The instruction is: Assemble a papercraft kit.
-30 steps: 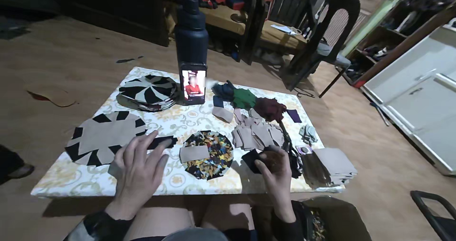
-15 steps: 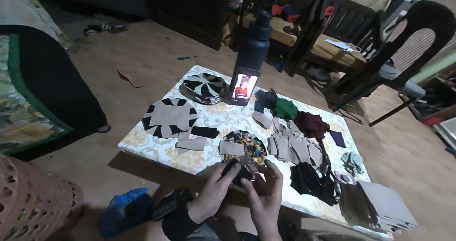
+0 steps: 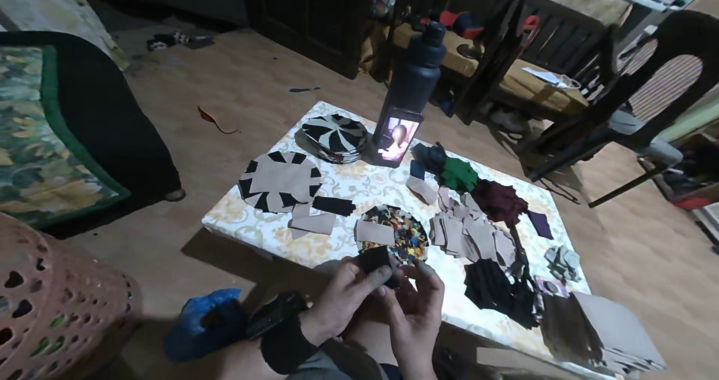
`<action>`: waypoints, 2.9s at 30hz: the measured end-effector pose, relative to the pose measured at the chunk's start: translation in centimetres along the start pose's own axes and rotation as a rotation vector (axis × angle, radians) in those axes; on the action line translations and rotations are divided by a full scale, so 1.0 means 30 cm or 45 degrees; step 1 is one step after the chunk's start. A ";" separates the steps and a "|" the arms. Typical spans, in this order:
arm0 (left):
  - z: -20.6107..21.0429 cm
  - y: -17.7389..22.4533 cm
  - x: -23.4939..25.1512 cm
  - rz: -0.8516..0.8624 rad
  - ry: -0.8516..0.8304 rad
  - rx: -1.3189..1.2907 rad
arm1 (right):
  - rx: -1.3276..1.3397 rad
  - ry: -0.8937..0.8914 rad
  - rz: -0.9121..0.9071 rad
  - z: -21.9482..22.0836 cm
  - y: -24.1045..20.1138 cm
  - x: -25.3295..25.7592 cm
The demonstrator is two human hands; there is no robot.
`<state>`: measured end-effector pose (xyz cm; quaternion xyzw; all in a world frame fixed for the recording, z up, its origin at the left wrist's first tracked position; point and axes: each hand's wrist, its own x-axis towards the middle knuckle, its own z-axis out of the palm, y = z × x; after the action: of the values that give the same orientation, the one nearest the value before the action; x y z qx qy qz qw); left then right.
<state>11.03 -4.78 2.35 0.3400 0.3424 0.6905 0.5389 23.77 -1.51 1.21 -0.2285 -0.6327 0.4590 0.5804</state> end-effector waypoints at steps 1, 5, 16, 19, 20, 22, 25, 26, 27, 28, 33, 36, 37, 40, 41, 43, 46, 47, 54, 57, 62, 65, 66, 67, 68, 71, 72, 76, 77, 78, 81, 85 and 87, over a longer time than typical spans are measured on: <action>-0.001 0.003 0.001 0.003 -0.008 -0.007 | 0.022 -0.009 0.000 0.002 -0.001 -0.001; -0.001 0.013 0.006 0.008 -0.004 -0.010 | 0.095 0.038 0.029 0.005 -0.002 -0.009; -0.007 0.003 0.017 0.044 0.044 -0.019 | 0.107 0.007 0.075 -0.005 0.010 -0.022; -0.009 -0.005 0.015 0.053 0.021 -0.001 | 0.117 -0.004 0.061 -0.007 0.011 -0.024; -0.010 -0.010 0.012 0.063 -0.011 0.012 | 0.103 0.006 0.047 -0.007 0.013 -0.024; -0.007 -0.014 0.001 0.072 -0.047 0.076 | 0.087 0.050 0.020 -0.006 0.014 -0.021; 0.004 -0.021 -0.013 0.092 -0.011 0.112 | 0.092 0.086 0.030 -0.005 0.017 -0.018; 0.004 -0.024 -0.014 0.109 0.000 0.115 | 0.100 0.079 0.039 -0.006 0.017 -0.020; 0.003 -0.026 -0.013 0.121 0.007 0.111 | 0.104 0.067 0.043 -0.004 0.017 -0.022; 0.001 -0.026 -0.012 0.129 0.005 0.104 | 0.095 0.056 0.035 -0.002 0.018 -0.025; -0.003 -0.036 -0.008 0.196 -0.026 0.099 | 0.060 0.076 -0.001 0.013 0.019 -0.037; -0.001 -0.041 -0.006 0.186 0.047 0.071 | 0.084 0.085 0.018 0.021 0.015 -0.037; -0.001 -0.039 -0.007 0.173 0.066 0.063 | 0.089 0.091 0.019 0.025 0.015 -0.035; -0.006 -0.037 -0.008 0.155 0.121 0.093 | 0.074 0.092 0.013 0.027 0.022 -0.032; -0.008 -0.036 -0.009 0.145 0.138 0.118 | 0.064 0.090 0.013 0.028 0.022 -0.030; -0.011 -0.031 -0.012 0.102 0.176 0.162 | 0.057 0.087 0.013 0.030 0.023 -0.024; -0.016 -0.017 -0.017 -0.010 0.197 0.136 | 0.049 0.089 0.025 0.029 0.027 -0.012; -0.018 -0.014 -0.020 -0.044 0.193 0.101 | 0.050 0.092 0.028 0.028 0.029 -0.010; -0.038 -0.014 -0.017 0.021 0.183 0.059 | 0.077 0.038 0.081 0.048 0.016 -0.009; -0.039 -0.011 -0.010 0.059 0.202 0.090 | 0.080 0.031 0.065 0.051 0.018 -0.011; -0.047 -0.010 -0.010 0.081 0.225 0.114 | 0.135 0.039 0.035 0.035 0.015 -0.006; -0.059 0.013 -0.015 0.042 0.295 0.190 | 0.137 0.093 0.016 0.013 0.007 0.016; -0.068 0.023 -0.010 0.021 0.294 0.179 | 0.112 0.112 0.022 0.002 0.004 0.024; -0.077 0.033 -0.002 0.003 0.276 0.147 | 0.096 0.118 0.027 -0.010 0.003 0.033; -0.086 0.044 0.004 -0.014 0.275 0.118 | 0.092 0.109 0.033 -0.021 0.004 0.041; -0.112 0.075 0.012 -0.015 0.239 0.139 | 0.040 0.018 0.068 -0.048 0.009 0.063; -0.119 0.081 0.014 -0.012 0.228 0.172 | 0.019 -0.040 0.077 -0.054 0.008 0.070; -0.130 0.092 0.018 -0.134 0.143 0.243 | 0.024 -0.320 0.079 -0.070 0.008 0.097; -0.134 0.100 0.019 -0.210 0.094 0.292 | 0.030 -0.379 0.077 -0.070 0.011 0.102; -0.137 0.108 0.020 -0.274 0.041 0.345 | 0.033 -0.424 0.077 -0.070 0.013 0.108; -0.139 0.123 0.033 -0.213 -0.094 0.539 | -0.030 -0.477 0.066 -0.069 0.022 0.121; -0.147 0.105 0.047 0.065 -0.109 0.654 | -0.036 -0.419 0.146 -0.063 0.030 0.125; -0.149 0.092 0.048 0.148 -0.070 0.683 | -0.005 -0.412 0.214 -0.061 0.036 0.117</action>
<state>5.61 -4.36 2.44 0.5083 0.4783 0.5953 0.3981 24.44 2.45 1.97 -0.2050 -0.6973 0.5356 0.4301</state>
